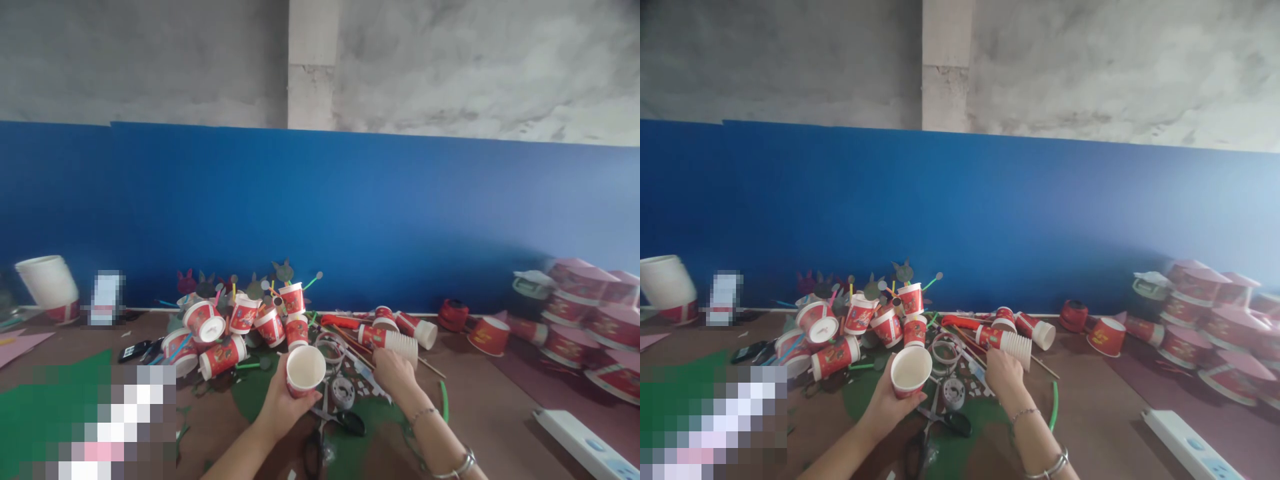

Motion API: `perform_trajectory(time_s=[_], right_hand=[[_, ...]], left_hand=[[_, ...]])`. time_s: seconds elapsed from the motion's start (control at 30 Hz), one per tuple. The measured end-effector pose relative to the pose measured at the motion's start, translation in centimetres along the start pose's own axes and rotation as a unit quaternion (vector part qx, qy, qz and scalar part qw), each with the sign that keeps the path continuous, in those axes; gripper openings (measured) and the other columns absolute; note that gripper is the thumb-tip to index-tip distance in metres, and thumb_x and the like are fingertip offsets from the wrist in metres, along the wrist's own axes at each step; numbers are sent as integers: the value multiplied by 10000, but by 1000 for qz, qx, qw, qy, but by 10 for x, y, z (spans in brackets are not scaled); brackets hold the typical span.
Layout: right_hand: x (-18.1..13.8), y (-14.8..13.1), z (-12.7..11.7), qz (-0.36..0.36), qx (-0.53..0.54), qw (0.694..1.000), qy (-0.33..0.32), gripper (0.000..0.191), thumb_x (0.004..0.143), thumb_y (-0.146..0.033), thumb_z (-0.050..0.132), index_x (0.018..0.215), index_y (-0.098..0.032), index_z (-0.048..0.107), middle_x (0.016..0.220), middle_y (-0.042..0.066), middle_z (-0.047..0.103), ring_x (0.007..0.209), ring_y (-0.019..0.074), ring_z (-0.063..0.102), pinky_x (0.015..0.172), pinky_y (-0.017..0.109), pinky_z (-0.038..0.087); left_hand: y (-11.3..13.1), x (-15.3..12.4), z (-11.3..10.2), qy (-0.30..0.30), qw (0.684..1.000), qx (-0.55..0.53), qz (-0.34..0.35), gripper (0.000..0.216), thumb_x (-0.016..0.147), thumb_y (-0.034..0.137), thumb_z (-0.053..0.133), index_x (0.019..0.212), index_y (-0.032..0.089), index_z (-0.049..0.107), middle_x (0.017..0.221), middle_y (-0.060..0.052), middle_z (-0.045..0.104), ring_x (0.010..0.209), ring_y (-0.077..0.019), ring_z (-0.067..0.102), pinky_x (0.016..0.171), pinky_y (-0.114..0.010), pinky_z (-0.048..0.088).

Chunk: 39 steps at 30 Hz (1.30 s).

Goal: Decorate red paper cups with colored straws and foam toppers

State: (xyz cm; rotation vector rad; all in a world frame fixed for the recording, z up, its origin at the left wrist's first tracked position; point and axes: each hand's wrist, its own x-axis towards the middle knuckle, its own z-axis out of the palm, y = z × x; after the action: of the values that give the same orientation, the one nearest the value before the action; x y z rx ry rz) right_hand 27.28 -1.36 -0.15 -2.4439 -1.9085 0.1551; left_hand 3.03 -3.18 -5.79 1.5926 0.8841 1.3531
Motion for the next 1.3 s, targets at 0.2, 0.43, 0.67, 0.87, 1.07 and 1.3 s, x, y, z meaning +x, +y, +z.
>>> perform_trajectory(time_s=[0.2,0.43,0.67,0.87,1.07,1.3], right_hand=[[2,3,-1,-18,5,1000,-21,254,748,-45,502,890,-149,684,905,153,692,904,291,651,677,322,439],[0,5,-10,-32,21,999,-12,147,678,-69,556,768,-126,656,781,129,666,801,284,648,609,300,368],[-21,-8,-41,-98,199,956,194,84,787,-195,487,772,-172,566,743,55,629,685,186,595,634,283,410],[-63,-49,-42,-345,505,739,282,177,907,-214,404,870,-198,577,809,58,635,774,180,609,687,287,491],[-76,-63,-35,-460,449,723,254,190,894,-125,409,959,-202,570,875,63,607,839,185,590,764,334,492],[-77,-63,-30,-496,413,722,249,222,872,-72,411,1006,-196,537,919,70,586,877,179,575,786,344,501]], left_hand=[[5,0,0,4,999,-29,-23,605,657,246,721,1214,165,500,1084,-97,651,979,-232,612,902,-340,468],[-4,-1,0,38,996,-70,-46,639,642,291,738,1217,162,491,1085,-110,649,974,-236,614,907,-362,471],[-3,1,2,34,987,-144,-56,679,658,445,728,1229,142,519,1175,-138,634,1085,-265,587,965,-362,443],[7,-1,2,21,988,-143,-53,656,696,470,702,1239,151,520,1180,-138,637,1073,-270,595,954,-374,452],[7,0,0,16,992,-124,-37,610,715,460,696,1210,140,541,1165,-148,644,1062,-285,598,947,-392,452],[8,0,-3,19,993,-109,-39,634,706,508,689,1194,131,544,1153,-147,649,1057,-282,601,937,-377,460]])
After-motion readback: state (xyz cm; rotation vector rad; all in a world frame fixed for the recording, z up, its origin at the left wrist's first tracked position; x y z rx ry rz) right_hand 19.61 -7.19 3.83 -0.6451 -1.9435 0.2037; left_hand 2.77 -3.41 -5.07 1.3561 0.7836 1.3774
